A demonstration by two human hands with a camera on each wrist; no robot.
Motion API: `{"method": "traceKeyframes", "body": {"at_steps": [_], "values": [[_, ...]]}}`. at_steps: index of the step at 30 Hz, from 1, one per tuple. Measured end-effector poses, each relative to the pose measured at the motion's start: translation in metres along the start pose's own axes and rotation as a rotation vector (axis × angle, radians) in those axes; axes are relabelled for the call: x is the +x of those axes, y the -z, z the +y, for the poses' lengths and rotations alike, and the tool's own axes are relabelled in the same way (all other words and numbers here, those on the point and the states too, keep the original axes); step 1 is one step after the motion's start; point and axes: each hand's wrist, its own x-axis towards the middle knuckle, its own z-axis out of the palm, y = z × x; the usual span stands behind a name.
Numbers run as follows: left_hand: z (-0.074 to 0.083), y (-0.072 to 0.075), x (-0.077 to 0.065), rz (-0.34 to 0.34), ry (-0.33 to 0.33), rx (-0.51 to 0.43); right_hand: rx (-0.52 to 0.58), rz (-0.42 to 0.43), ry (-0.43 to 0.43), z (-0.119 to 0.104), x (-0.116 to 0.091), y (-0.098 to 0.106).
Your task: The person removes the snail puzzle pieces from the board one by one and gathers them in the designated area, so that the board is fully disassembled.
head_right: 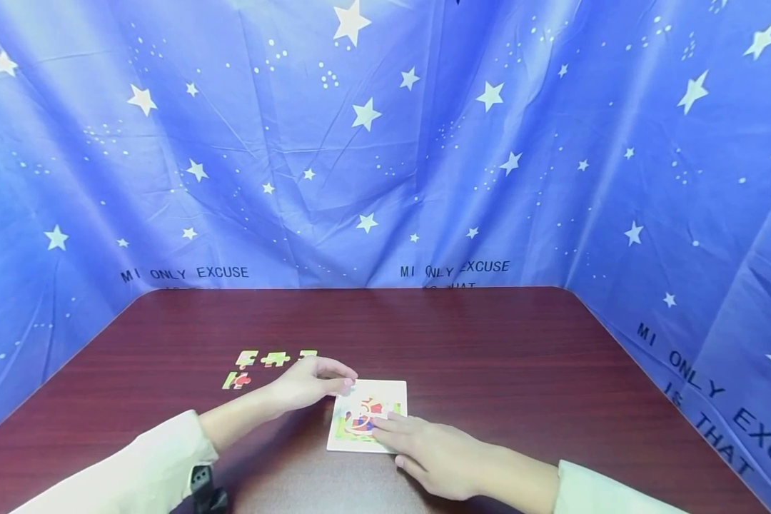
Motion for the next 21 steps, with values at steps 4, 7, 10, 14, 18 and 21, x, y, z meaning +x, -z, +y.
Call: {"method": "traceKeyframes", "body": {"at_steps": [4, 7, 10, 14, 18, 21], "values": [[0.004, -0.009, 0.002, 0.009, -0.044, 0.114, 0.011, 0.003, 0.006, 0.001, -0.001, -0.002], [0.007, -0.014, 0.003, 0.008, -0.074, 0.163, 0.010, 0.009, 0.019, 0.001, 0.000, -0.003], [0.008, -0.018, 0.003, 0.003, -0.097, 0.193, 0.004, 0.006, 0.027, 0.002, 0.001, -0.003], [0.010, -0.021, 0.005, -0.016, -0.108, 0.208, -0.020, -0.005, 0.033, 0.002, 0.002, 0.000], [0.011, -0.023, 0.004, -0.015, -0.126, 0.231, -0.024, -0.018, 0.030, 0.001, 0.003, 0.001], [0.011, -0.024, 0.004, -0.022, -0.158, 0.246, -0.011, -0.028, 0.020, 0.002, 0.003, 0.001]]}}
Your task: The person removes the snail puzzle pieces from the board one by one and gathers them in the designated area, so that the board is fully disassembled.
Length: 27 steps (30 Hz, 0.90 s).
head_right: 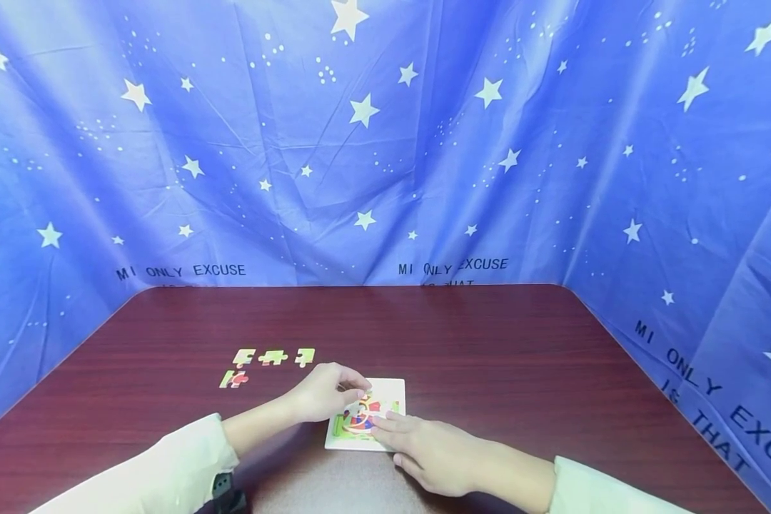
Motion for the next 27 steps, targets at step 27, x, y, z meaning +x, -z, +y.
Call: {"method": "traceKeyframes", "body": {"at_steps": [27], "values": [[-0.003, -0.004, 0.014, 0.004, 0.192, -0.222, -0.003, -0.002, 0.004, -0.001, 0.000, 0.000]]}}
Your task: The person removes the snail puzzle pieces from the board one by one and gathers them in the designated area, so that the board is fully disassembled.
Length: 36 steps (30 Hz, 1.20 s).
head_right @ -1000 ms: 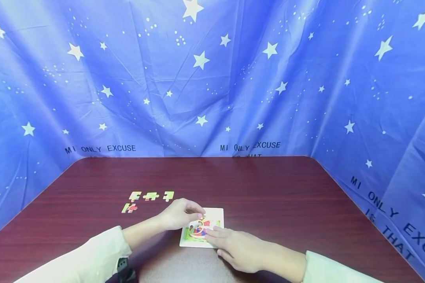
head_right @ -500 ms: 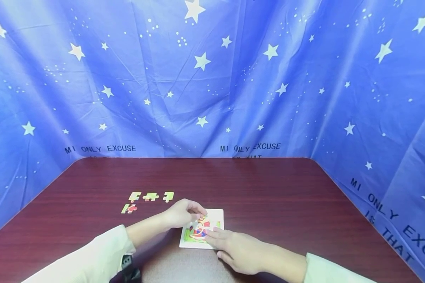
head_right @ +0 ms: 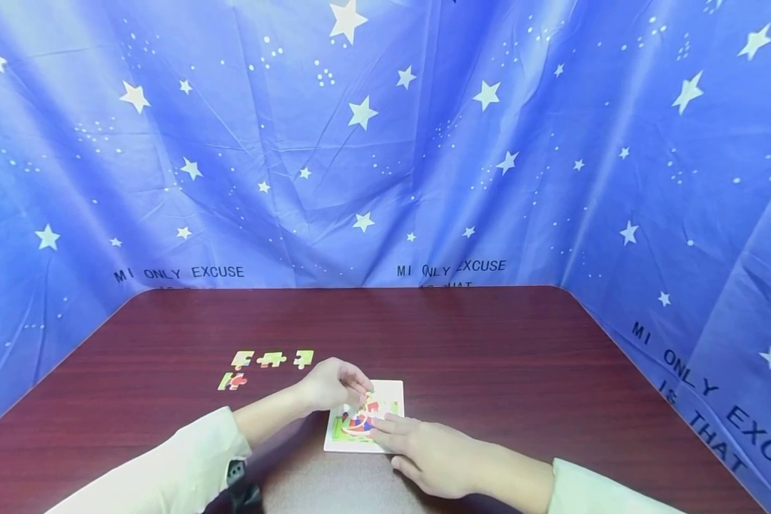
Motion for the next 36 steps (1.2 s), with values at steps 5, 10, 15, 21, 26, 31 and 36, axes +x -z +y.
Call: {"method": "traceKeyframes", "body": {"at_steps": [5, 10, 15, 21, 26, 31, 36], "values": [[0.0008, 0.0027, 0.0011, -0.007, -0.022, 0.067, 0.003, -0.014, -0.019, 0.0000, 0.0000, 0.0015], [0.0015, 0.0029, 0.0019, -0.011, -0.044, 0.088, -0.013, -0.007, -0.034, -0.0016, -0.0014, 0.0020], [0.0017, 0.0024, 0.0025, -0.004, -0.056, 0.089, -0.076, 0.027, -0.036, -0.0029, -0.0037, 0.0005], [0.0035, 0.0024, 0.0031, -0.016, -0.023, 0.078, -0.096, 0.017, -0.038, -0.0021, -0.0041, -0.0015], [0.0070, 0.0046, 0.0026, -0.058, 0.033, 0.048, -0.105, 0.019, -0.024, -0.0025, -0.0025, -0.0022], [0.0074, 0.0048, 0.0011, -0.029, 0.052, 0.050, -0.092, 0.013, -0.037, -0.0027, -0.0024, -0.0027], [0.0046, 0.0053, 0.0005, 0.007, 0.103, -0.025, -0.114, 0.018, -0.022, -0.0015, -0.0026, -0.0042]]}}
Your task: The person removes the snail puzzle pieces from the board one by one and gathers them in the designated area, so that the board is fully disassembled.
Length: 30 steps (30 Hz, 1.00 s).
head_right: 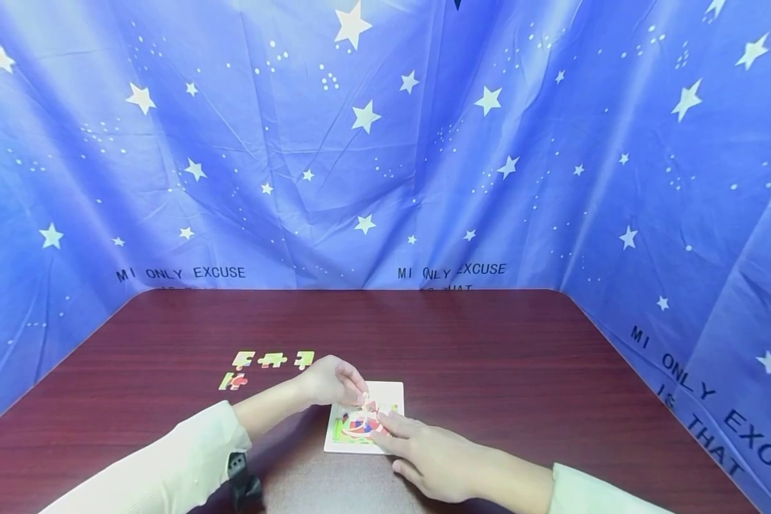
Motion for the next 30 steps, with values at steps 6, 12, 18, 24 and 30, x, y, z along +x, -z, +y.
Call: {"method": "traceKeyframes", "body": {"at_steps": [6, 12, 18, 24, 30], "values": [[-0.004, 0.004, 0.001, -0.009, 0.030, -0.160, -0.042, 0.031, 0.025, 0.002, 0.001, -0.003], [-0.007, 0.011, -0.004, -0.018, 0.064, -0.212, -0.042, 0.034, 0.022, 0.002, -0.001, -0.004], [-0.013, 0.022, -0.011, -0.016, 0.084, -0.222, -0.023, 0.029, 0.012, 0.002, -0.001, -0.004], [-0.024, 0.036, -0.018, 0.006, 0.082, -0.205, -0.009, 0.020, 0.005, 0.002, -0.002, -0.004], [-0.040, 0.054, -0.023, 0.002, 0.069, -0.227, -0.023, 0.036, 0.016, 0.003, -0.003, -0.004]]}}
